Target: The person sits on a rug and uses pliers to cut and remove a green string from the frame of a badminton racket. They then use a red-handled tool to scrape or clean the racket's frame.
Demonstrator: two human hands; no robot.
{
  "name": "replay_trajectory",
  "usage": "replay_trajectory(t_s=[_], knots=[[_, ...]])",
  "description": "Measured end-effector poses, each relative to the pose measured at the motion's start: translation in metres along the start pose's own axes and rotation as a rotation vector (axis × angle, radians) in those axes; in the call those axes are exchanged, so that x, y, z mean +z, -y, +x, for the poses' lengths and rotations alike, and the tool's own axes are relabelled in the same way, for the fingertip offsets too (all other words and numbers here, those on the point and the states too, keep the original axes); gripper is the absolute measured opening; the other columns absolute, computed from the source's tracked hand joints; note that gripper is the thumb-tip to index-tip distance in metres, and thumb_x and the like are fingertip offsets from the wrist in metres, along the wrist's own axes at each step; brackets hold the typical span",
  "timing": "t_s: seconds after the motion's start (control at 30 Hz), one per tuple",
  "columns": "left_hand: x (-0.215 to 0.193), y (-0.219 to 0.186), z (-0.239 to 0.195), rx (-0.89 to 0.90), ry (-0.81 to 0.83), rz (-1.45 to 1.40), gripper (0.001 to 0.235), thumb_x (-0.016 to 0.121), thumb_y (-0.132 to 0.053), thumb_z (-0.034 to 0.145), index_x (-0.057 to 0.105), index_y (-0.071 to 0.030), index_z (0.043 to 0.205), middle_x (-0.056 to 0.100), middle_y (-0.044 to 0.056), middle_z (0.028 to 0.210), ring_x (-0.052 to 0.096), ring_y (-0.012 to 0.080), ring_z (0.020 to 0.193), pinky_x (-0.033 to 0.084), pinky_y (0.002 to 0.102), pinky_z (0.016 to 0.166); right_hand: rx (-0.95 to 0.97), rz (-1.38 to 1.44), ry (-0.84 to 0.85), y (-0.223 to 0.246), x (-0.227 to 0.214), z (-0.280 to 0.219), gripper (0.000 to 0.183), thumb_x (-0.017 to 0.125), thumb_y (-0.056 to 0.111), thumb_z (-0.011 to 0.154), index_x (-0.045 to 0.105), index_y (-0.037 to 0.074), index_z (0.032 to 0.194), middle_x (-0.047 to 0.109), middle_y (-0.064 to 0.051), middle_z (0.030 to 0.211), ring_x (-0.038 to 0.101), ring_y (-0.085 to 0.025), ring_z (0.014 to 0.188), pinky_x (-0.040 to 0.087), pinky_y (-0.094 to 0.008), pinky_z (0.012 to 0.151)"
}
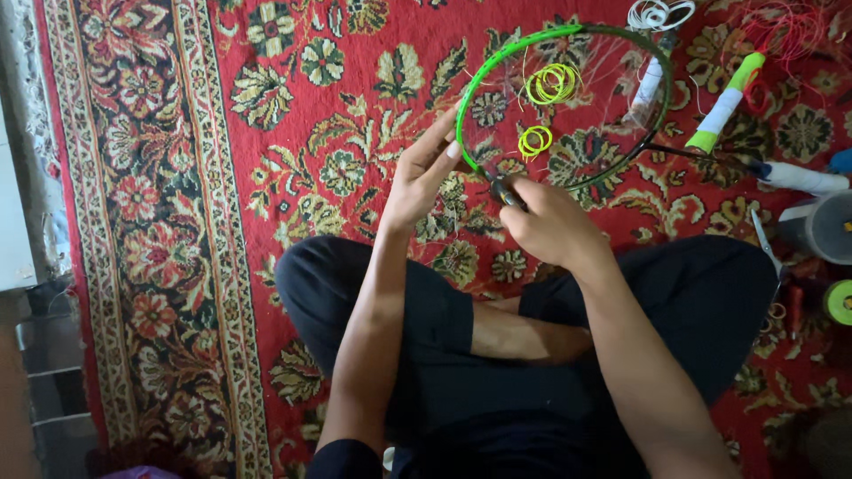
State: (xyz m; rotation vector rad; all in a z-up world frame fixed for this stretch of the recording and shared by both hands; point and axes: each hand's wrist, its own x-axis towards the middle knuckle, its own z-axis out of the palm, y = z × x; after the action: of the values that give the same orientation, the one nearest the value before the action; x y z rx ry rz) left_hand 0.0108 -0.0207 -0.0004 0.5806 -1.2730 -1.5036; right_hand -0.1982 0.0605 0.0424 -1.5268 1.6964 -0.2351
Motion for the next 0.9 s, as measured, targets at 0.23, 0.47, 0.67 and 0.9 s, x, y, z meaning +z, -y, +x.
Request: replay_trajectory(t_s=[0.23, 0.47, 0.67, 0.9], knots=[[-0.003, 0.002, -0.003, 0.022, 0.019, 0.009, 0.045, 0.061, -0.006, 0.111, 0.054, -0.010, 0.155, 0.065, 0.013, 0.117, 0.067, 0.0202, 0.105, 0.067, 0.045, 0.092, 0.092, -0.117, 0.010, 0.051, -0.025, -0.015, 0.044, 0.052, 0.049, 0.091, 0.069, 0.016, 0.116, 0.078, -0.018, 0.105, 0.071, -0.043, 0.112, 0.054, -0.055, 0.093], [-0.019, 0.037, -0.008, 0.080, 0.033, 0.211, 0.051, 0.055, 0.000, 0.110, 0.046, -0.005, 0.160, 0.065, 0.016, 0.103, 0.067, 0.0198, 0.085, 0.063, 0.039, 0.077, -0.010, 0.103, -0.124, 0.010, 0.005, 0.011, 0.020, 0.062, 0.033, 0.085, 0.065, 0.013, 0.083, 0.068, -0.016, 0.078, 0.068, -0.035, 0.089, 0.052, -0.047, 0.074], [-0.018, 0.049, -0.004, 0.119, 0.040, 0.345, 0.051, 0.049, 0.004, 0.109, 0.040, 0.001, 0.160, 0.063, 0.018, 0.101, 0.063, 0.0229, 0.080, 0.060, 0.041, 0.072, 0.100, 1.239, -0.117, -0.016, 0.019, 0.019, 0.019, 0.054, 0.010, 0.071, 0.060, 0.012, 0.089, 0.031, 0.011, 0.066, 0.032, -0.002, 0.053, 0.022, -0.016, 0.041], [-0.030, 0.049, 0.007, 0.145, 0.025, 0.379, 0.046, 0.049, 0.006, 0.110, 0.038, 0.010, 0.155, 0.057, 0.022, 0.101, 0.061, 0.0267, 0.092, 0.061, 0.045, 0.078, -0.153, 1.437, -0.168, -0.088, -0.033, 0.002, 0.035, 0.043, 0.014, 0.062, 0.055, 0.010, 0.095, 0.030, 0.001, 0.062, 0.026, -0.005, 0.050, 0.020, -0.019, 0.044]])
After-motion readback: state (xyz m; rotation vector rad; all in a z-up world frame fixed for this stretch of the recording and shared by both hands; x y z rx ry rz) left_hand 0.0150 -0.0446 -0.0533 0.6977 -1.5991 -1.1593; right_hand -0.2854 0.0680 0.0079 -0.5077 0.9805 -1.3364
